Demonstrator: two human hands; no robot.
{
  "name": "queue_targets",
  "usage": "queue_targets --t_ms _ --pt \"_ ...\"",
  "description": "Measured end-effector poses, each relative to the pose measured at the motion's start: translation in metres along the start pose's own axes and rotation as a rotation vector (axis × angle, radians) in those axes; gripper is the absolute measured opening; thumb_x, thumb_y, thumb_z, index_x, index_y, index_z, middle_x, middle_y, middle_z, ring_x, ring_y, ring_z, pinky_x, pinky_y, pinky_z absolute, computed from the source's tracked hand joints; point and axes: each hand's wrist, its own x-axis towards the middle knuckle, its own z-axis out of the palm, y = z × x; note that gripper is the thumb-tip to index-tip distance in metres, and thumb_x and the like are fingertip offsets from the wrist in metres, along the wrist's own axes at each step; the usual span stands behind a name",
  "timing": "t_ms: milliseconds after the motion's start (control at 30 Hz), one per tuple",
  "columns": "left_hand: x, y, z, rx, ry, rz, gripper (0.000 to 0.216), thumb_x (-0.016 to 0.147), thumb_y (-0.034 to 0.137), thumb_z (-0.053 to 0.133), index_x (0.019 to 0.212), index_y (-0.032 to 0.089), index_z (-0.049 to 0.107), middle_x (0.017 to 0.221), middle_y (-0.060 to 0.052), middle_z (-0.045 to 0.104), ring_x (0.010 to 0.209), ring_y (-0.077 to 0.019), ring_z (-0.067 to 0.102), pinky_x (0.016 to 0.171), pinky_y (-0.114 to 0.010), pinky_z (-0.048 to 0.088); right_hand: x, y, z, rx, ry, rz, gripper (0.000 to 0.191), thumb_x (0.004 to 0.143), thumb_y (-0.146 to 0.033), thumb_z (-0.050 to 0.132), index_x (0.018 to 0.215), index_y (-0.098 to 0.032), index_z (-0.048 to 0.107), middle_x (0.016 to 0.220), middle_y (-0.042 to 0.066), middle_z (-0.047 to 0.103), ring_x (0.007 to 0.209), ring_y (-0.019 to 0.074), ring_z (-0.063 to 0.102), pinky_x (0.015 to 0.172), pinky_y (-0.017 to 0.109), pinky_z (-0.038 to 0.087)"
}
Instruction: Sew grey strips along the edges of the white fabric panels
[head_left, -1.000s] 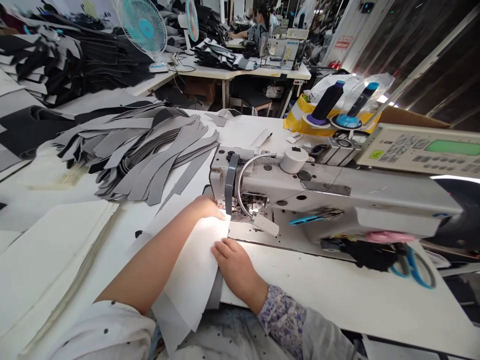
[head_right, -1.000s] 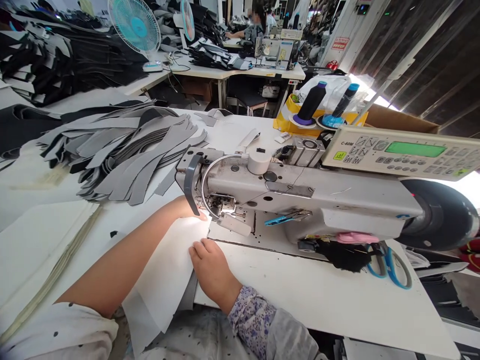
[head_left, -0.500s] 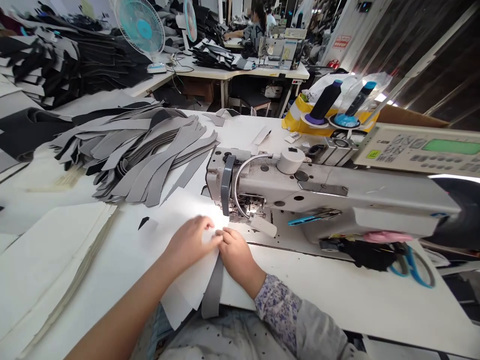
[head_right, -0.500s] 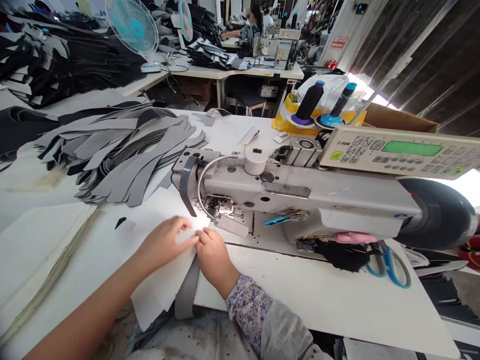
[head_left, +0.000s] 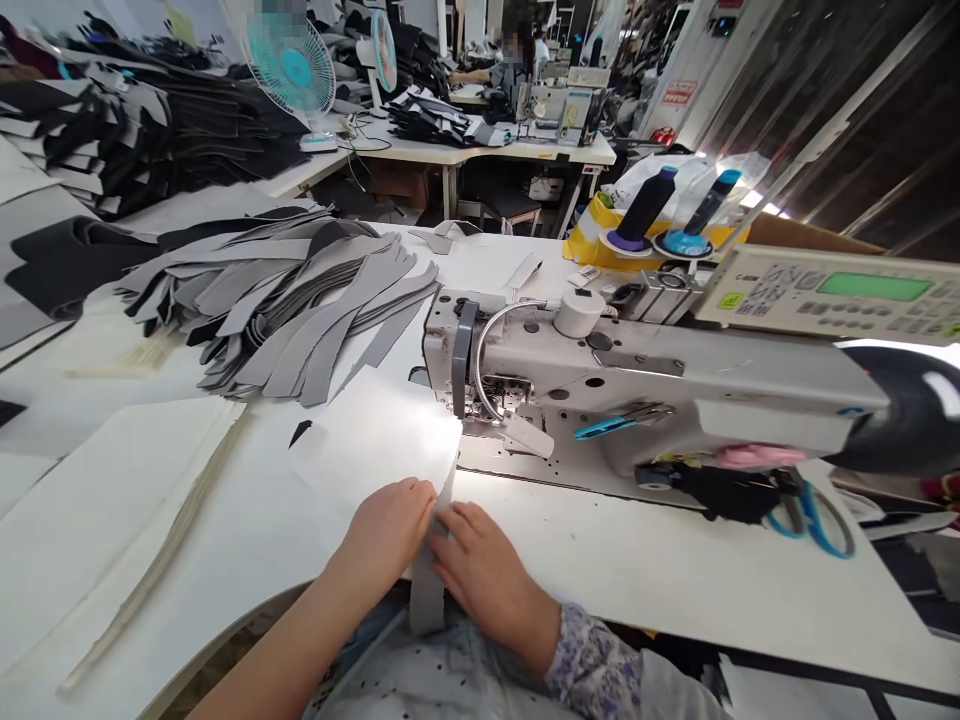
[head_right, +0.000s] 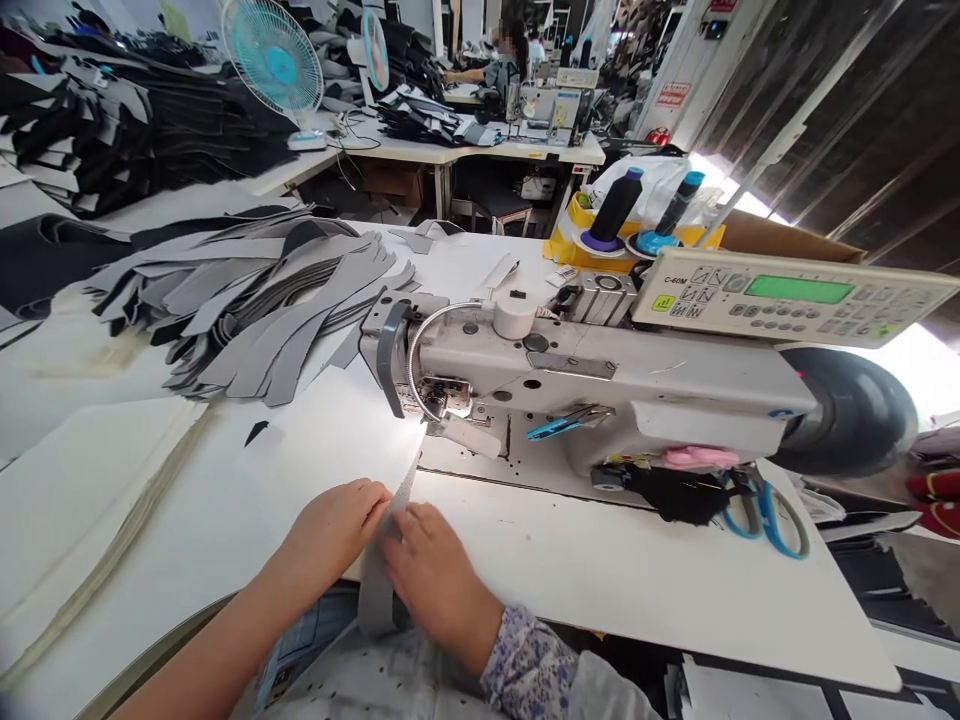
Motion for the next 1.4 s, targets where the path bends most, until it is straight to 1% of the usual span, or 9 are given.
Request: queue_targets --t_ms 67,133,400,633,800,900,1100,1267,1400 --pt "0.004 0.002 0.001 0.017 -0.014 -0.015 0.026 0.093 0.016 0.035 0.084 0.020 0.060 0.089 -0.006 0.066 0.083 -0.0200 0.062 0.070 -0.031 0.042 -0.011 -0.004 0.004 -0.034 0.004 -0.040 0.024 0.092 -0.020 0.059 0.116 -0.021 0.061 0.130 0.008 0.057 0.125 0.0287 0.048 0.108 0.047 0.040" --pt "0.009 0.004 0.001 0.029 -0.019 -0.027 0.026 0.092 0.015 0.036 0.084 0.020 0.060 0.089 -0.006 0.066 0.083 -0.0196 0.062 0.070 -0.031 0.043 -0.013 -0.004 0.007 -0.044 0.008 -0.039 0.024 0.092 -0.020 0.058 0.116 -0.021 0.061 0.130 0.007 0.058 0.124 0.0282 0.048 0.109 0.047 0.039" --pt "0.029 0.009 0.001 0.121 0.046 -0.018 0.029 0.086 0.004 0.036 0.089 0.018 0.061 0.091 -0.008 0.066 0.087 -0.0211 0.063 0.075 -0.031 0.046 -0.008 0.000 0.009 -0.047 -0.004 -0.018 0.023 0.092 -0.020 0.060 0.115 -0.020 0.062 0.130 0.008 0.058 0.124 0.0271 0.049 0.110 0.047 0.039" --pt "0.051 0.013 -0.004 0.155 0.044 -0.016 0.032 0.079 -0.003 0.038 0.093 0.015 0.061 0.092 -0.009 0.065 0.090 -0.0219 0.063 0.075 -0.031 0.046 -0.003 0.002 0.007 -0.041 0.012 -0.011 0.025 0.092 -0.017 0.057 0.116 -0.017 0.062 0.125 0.010 0.061 0.122 0.0278 0.051 0.108 0.047 0.041" --pt "0.042 0.008 -0.006 0.118 0.038 -0.064 0.027 0.089 0.008 0.036 0.088 0.018 0.061 0.090 -0.005 0.063 0.078 -0.0181 0.062 0.062 -0.027 0.041 -0.001 0.006 0.008 -0.051 0.027 -0.003 0.026 0.093 -0.017 0.056 0.117 -0.015 0.062 0.126 0.010 0.060 0.121 0.0282 0.051 0.109 0.047 0.040" --pt "0.035 0.006 -0.006 0.111 0.021 -0.067 0.025 0.087 0.007 0.039 0.085 0.019 0.061 0.087 -0.005 0.062 0.074 -0.0176 0.062 0.058 -0.027 0.038 0.000 0.009 0.009 -0.060 0.026 -0.007 0.025 0.093 -0.019 0.056 0.117 -0.015 0.063 0.125 0.009 0.061 0.120 0.0284 0.051 0.110 0.045 0.040" --pt "0.048 0.007 -0.003 0.117 0.063 -0.040 0.025 0.081 0.003 0.042 0.085 0.018 0.062 0.087 -0.007 0.062 0.078 -0.0201 0.063 0.062 -0.028 0.041 0.006 0.011 0.010 -0.086 0.020 -0.009 0.030 0.092 -0.021 0.059 0.120 -0.015 0.063 0.127 0.010 0.060 0.121 0.0292 0.050 0.109 0.046 0.041" --pt "0.049 0.008 -0.011 0.147 0.079 -0.053 0.037 0.080 -0.003 0.038 0.104 0.016 0.059 0.098 -0.008 0.062 0.079 -0.0178 0.064 0.061 -0.026 0.042 0.011 0.014 0.009 -0.092 0.044 -0.026 0.031 0.091 -0.021 0.059 0.120 -0.013 0.063 0.126 0.012 0.059 0.122 0.0294 0.049 0.109 0.044 0.040" --pt "0.046 0.004 -0.018 0.180 0.020 -0.042 0.027 0.086 0.002 0.038 0.095 0.014 0.060 0.088 -0.008 0.064 0.079 -0.0194 0.065 0.063 -0.027 0.043 0.016 0.016 0.008 -0.045 0.040 0.009 0.028 0.088 -0.019 0.060 0.116 -0.014 0.064 0.117 0.012 0.061 0.120 0.0287 0.050 0.107 0.042 0.042"
